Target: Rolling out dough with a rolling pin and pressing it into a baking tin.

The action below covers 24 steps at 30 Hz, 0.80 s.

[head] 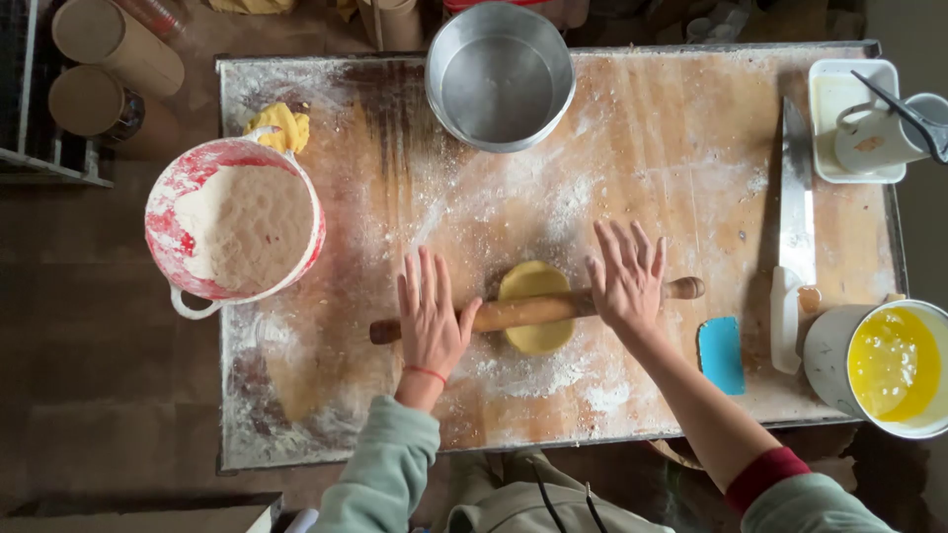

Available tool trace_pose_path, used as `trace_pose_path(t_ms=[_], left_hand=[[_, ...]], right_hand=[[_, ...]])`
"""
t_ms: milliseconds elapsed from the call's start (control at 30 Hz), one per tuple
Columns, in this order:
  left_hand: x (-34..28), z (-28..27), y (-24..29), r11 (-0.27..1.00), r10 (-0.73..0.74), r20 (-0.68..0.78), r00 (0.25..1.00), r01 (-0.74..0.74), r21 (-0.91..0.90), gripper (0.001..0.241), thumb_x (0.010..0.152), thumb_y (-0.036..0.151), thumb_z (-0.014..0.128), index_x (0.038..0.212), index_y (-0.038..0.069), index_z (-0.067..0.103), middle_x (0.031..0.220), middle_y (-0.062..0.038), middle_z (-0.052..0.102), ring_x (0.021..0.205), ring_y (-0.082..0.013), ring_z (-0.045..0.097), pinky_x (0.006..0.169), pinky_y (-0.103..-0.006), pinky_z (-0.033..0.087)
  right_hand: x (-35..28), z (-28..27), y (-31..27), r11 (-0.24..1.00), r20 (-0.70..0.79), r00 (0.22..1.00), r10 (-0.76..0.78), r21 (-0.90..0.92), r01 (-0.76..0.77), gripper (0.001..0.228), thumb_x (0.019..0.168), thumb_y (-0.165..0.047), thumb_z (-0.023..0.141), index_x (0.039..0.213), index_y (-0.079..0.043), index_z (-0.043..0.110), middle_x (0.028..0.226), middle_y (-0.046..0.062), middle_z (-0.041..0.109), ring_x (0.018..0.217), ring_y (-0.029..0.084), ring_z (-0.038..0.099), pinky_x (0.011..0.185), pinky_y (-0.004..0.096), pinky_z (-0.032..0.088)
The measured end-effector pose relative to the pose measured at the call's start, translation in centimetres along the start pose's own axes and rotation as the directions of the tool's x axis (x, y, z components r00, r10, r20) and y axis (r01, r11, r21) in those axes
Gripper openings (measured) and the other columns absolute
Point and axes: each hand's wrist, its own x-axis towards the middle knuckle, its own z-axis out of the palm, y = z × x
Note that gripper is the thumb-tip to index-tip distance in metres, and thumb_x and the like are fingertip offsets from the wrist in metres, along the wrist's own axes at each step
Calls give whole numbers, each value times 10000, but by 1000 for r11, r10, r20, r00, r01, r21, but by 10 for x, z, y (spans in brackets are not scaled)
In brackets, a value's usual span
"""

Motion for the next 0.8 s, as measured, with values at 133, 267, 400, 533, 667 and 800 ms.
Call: trace_pose_path(t_ms=[133,267,400,533,667,800], left_hand=[[-33,-13,8,998,62,54,997,-63,6,796,1047,523,425,1609,-12,247,1690,-230,181,1563,-452,116,1270,-538,166],[-63,-27,16,996,88,124,988,-89,2,749,1017,486,481,1601,58,290,1684,-182,213,1535,-469,157,1242,-540,211],[-92,-25,17,989,145,62,988,-146,19,713,947,453,619,1564,190,380,1606,-141,346,1464,-423,307,1187,-541,299],[-90,-23,7,977,205,89,975,-209,44,739,782,333,829,1450,204,541,1275,-129,548,1198,-353,503,1049,-511,427],[-75,-34,-2,969,247,237,939,-245,-41,579,691,224,888,1198,143,620,1155,-58,579,1128,-283,554,977,-446,478],[-96,-80,22,958,285,166,944,-278,-63,608,611,224,901,1139,95,629,1095,-79,578,1052,-292,553,915,-446,479]], right_hand=[[-35,-14,-3,999,84,996,-9,-49,13,627,987,-389,518,1587,-223,442,1604,69,433,1556,342,290,1279,617,69],[-80,-19,-6,998,70,997,-16,-52,20,684,961,-430,536,1588,-188,412,1636,94,403,1542,361,277,1247,623,73],[-127,-22,1,997,55,997,-63,49,60,697,989,-419,534,1599,-123,372,1637,140,384,1538,349,287,1245,590,108],[-129,-49,-11,995,148,985,-84,62,76,724,943,-408,575,1565,-84,398,1595,173,419,1473,356,348,1206,572,174],[-86,-35,0,964,147,972,-182,223,146,633,997,-381,586,1529,-71,441,1556,191,459,1423,374,445,1202,546,303],[-2,4,-18,884,239,917,-319,424,197,557,992,-309,615,1474,-54,508,1513,234,506,1316,397,528,1071,496,450]])
